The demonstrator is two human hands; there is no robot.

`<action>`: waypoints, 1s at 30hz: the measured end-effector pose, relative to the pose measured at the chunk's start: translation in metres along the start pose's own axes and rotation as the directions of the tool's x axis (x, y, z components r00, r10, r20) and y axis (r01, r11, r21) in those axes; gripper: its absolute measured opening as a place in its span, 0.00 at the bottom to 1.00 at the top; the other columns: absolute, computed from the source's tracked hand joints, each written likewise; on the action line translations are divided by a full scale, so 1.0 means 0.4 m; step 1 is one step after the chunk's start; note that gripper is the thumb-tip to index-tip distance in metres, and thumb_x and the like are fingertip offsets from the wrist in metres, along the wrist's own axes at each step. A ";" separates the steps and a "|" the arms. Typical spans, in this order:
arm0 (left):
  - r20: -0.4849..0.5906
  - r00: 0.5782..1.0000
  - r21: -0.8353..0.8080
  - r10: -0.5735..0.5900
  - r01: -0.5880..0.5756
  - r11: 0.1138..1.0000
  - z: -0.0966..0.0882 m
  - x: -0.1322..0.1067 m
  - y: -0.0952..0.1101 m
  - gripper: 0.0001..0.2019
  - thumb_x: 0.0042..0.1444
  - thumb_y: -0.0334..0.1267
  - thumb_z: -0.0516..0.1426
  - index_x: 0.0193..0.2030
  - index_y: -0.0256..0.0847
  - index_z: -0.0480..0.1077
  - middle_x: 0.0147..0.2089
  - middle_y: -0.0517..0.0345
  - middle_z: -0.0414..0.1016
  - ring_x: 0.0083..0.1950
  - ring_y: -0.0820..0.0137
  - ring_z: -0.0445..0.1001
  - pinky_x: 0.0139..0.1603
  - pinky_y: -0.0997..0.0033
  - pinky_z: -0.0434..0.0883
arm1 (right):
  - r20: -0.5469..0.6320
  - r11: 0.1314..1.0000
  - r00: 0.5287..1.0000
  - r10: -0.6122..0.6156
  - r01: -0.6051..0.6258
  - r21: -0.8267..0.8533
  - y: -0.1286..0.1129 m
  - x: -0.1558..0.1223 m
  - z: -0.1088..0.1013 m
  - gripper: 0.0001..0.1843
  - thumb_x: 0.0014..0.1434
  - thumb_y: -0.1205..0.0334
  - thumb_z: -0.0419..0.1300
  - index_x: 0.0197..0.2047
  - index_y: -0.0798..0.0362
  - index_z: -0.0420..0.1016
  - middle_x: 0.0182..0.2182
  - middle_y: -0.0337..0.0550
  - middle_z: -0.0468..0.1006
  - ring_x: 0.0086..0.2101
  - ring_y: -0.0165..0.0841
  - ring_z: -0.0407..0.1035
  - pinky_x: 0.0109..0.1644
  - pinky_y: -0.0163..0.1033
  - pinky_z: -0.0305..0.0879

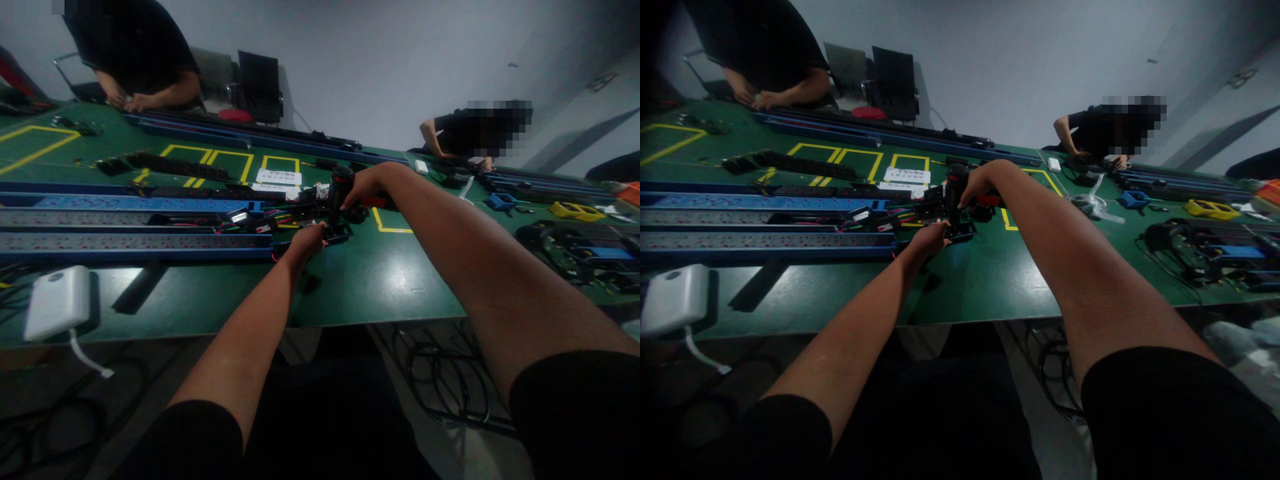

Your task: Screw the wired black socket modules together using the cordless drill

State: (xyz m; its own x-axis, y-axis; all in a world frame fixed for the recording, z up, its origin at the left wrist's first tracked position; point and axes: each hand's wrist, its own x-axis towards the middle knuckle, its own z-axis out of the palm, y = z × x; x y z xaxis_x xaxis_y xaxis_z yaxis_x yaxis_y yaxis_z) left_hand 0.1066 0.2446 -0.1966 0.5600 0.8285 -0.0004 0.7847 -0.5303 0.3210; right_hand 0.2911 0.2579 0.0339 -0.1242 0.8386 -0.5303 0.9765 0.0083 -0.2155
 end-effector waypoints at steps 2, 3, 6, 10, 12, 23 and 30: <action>0.007 1.000 0.003 -0.008 0.008 1.000 -0.003 -0.003 0.003 0.29 0.64 0.44 0.65 0.69 0.44 0.63 0.58 0.42 0.79 0.59 0.52 0.79 0.56 0.59 0.73 | 0.046 0.999 0.999 0.029 -0.028 -0.018 -0.001 -0.002 -0.001 0.26 0.56 0.50 0.77 0.54 0.56 0.84 0.39 0.44 0.81 0.41 0.35 0.74 0.48 0.42 0.71; 0.008 1.000 0.004 -0.009 0.009 1.000 -0.005 -0.004 0.005 0.29 0.64 0.44 0.65 0.69 0.44 0.63 0.58 0.42 0.80 0.59 0.52 0.80 0.56 0.59 0.73 | 0.056 0.999 0.998 0.032 -0.030 -0.023 -0.001 -0.004 -0.002 0.25 0.57 0.50 0.76 0.54 0.55 0.84 0.40 0.44 0.81 0.41 0.35 0.74 0.48 0.42 0.71; 0.000 1.000 0.009 -0.003 0.003 1.000 -0.010 -0.007 0.007 0.30 0.63 0.44 0.65 0.69 0.45 0.63 0.58 0.42 0.80 0.58 0.52 0.80 0.54 0.60 0.74 | 0.065 1.000 0.998 0.001 0.001 -0.024 0.000 -0.003 -0.004 0.26 0.59 0.52 0.75 0.57 0.58 0.83 0.43 0.47 0.82 0.42 0.35 0.74 0.48 0.42 0.70; 0.007 1.000 0.018 -0.008 0.008 1.000 -0.010 -0.007 0.007 0.30 0.64 0.45 0.65 0.69 0.45 0.63 0.58 0.44 0.80 0.57 0.52 0.80 0.55 0.60 0.74 | 0.067 0.999 0.998 -0.018 0.020 -0.039 0.006 0.007 -0.008 0.31 0.58 0.50 0.76 0.59 0.59 0.81 0.45 0.47 0.82 0.44 0.35 0.73 0.51 0.42 0.69; 0.008 1.000 0.017 -0.009 0.009 1.000 -0.009 -0.005 0.006 0.29 0.64 0.45 0.65 0.69 0.45 0.62 0.57 0.44 0.80 0.58 0.53 0.80 0.55 0.60 0.74 | 0.066 0.999 0.998 -0.011 0.014 -0.044 0.006 0.010 -0.010 0.31 0.56 0.49 0.77 0.59 0.56 0.82 0.44 0.46 0.82 0.44 0.36 0.73 0.51 0.43 0.71; -0.009 1.000 -0.004 0.000 0.000 1.000 -0.008 -0.008 0.004 0.29 0.66 0.46 0.64 0.70 0.44 0.62 0.57 0.43 0.80 0.56 0.54 0.80 0.54 0.61 0.73 | 0.088 0.996 0.995 0.046 -0.039 -0.086 -0.031 0.000 -0.015 0.26 0.56 0.59 0.77 0.55 0.61 0.82 0.40 0.45 0.81 0.43 0.36 0.74 0.52 0.43 0.71; -0.019 1.000 0.009 0.013 -0.013 1.000 -0.008 -0.010 0.003 0.29 0.65 0.47 0.63 0.68 0.43 0.63 0.55 0.44 0.81 0.54 0.54 0.81 0.52 0.61 0.74 | 0.077 0.995 0.996 0.047 -0.040 -0.086 -0.024 0.001 -0.018 0.29 0.53 0.59 0.79 0.55 0.61 0.83 0.38 0.43 0.81 0.43 0.36 0.74 0.52 0.42 0.72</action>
State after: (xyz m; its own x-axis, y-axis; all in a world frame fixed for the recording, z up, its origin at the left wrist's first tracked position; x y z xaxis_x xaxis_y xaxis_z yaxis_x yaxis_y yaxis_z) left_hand 0.1044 0.2412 -0.1931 0.5651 0.8247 0.0219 0.7797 -0.5425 0.3128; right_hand 0.2828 0.2619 0.0417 -0.0913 0.7937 -0.6014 0.9922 0.0211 -0.1227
